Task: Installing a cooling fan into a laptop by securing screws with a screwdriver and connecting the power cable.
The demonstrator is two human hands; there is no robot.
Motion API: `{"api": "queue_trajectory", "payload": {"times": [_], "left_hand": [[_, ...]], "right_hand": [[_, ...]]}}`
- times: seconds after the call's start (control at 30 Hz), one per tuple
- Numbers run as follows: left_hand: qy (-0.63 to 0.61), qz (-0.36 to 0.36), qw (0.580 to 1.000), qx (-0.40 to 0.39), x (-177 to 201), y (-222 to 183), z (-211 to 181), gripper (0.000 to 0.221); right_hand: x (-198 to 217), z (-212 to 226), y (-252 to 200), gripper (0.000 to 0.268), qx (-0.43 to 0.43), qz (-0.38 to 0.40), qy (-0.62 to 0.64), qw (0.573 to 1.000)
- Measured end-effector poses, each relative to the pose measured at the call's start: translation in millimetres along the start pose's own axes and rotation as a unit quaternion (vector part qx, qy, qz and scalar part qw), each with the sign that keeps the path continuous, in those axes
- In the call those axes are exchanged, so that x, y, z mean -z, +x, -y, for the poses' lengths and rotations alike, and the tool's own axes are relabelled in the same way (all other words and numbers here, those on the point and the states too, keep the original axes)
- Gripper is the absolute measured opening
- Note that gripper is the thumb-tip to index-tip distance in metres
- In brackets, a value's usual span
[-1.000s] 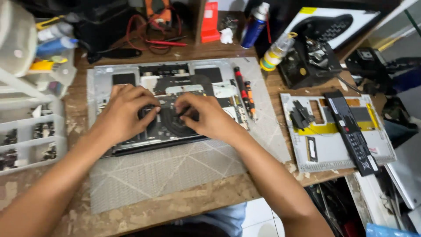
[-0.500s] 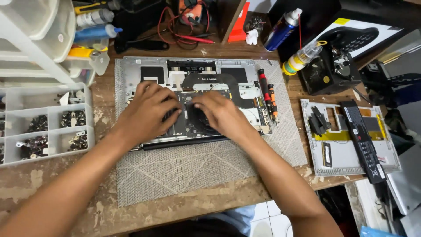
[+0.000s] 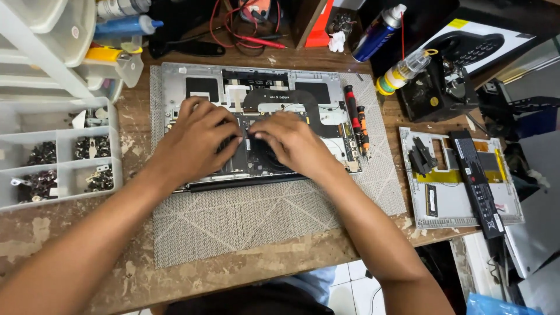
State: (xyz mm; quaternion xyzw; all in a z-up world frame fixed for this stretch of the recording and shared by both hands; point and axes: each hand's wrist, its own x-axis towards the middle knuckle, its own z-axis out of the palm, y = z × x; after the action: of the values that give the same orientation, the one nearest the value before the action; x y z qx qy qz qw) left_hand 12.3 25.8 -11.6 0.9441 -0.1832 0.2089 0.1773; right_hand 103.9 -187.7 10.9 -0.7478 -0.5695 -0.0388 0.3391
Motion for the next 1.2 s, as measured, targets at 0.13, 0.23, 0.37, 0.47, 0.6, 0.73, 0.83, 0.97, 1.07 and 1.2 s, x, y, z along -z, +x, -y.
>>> {"api": "queue_trajectory", "payload": {"times": [0.13,0.23,0.37,0.47,0.6,0.73,0.83,0.97,1.07,1.2], "left_hand": [[-0.005,0.001,1.000,0.004,1,3,-1,0.012],[-0.004,0.001,1.000,0.013,3,1,-3,0.010],[-0.010,0.010,1.000,0.014,0,1,-1,0.010],[0.000,0.014,1.000,0.014,5,5,-2,0.010],[0.002,0.007,1.000,0.007,1,2,-2,0.008],[0.003,0.000,1.000,0.012,1,2,-2,0.009],[-0.001,-0.004,1.000,0.008,-2,1,-1,0.006],[-0.003,-0.006,1.000,0.014,-2,2,-3,0.009],[-0.001,0.014,1.000,0.019,6,7,-4,0.009],[0.000,0.023,1.000,0.020,12,6,-8,0.010]], "right_hand": [[10,0,7,0.016,0.035,-0.045,-0.045,0.997],[8,3,3,0.018,0.024,-0.031,0.003,0.999],[12,20,-1,0.019,0.007,0.051,0.089,0.995],[17,25,3,0.019,0.015,0.049,0.114,0.992],[8,11,-4,0.026,0.055,0.008,-0.014,0.998],[15,18,-1,0.030,0.070,-0.038,-0.067,0.995],[12,19,-2,0.027,0.027,0.010,0.050,0.998],[15,12,4,0.029,0.051,-0.032,-0.028,0.998],[12,12,5,0.026,0.035,-0.044,-0.009,0.998],[7,8,2,0.021,-0.010,0.004,0.072,0.997]]}}
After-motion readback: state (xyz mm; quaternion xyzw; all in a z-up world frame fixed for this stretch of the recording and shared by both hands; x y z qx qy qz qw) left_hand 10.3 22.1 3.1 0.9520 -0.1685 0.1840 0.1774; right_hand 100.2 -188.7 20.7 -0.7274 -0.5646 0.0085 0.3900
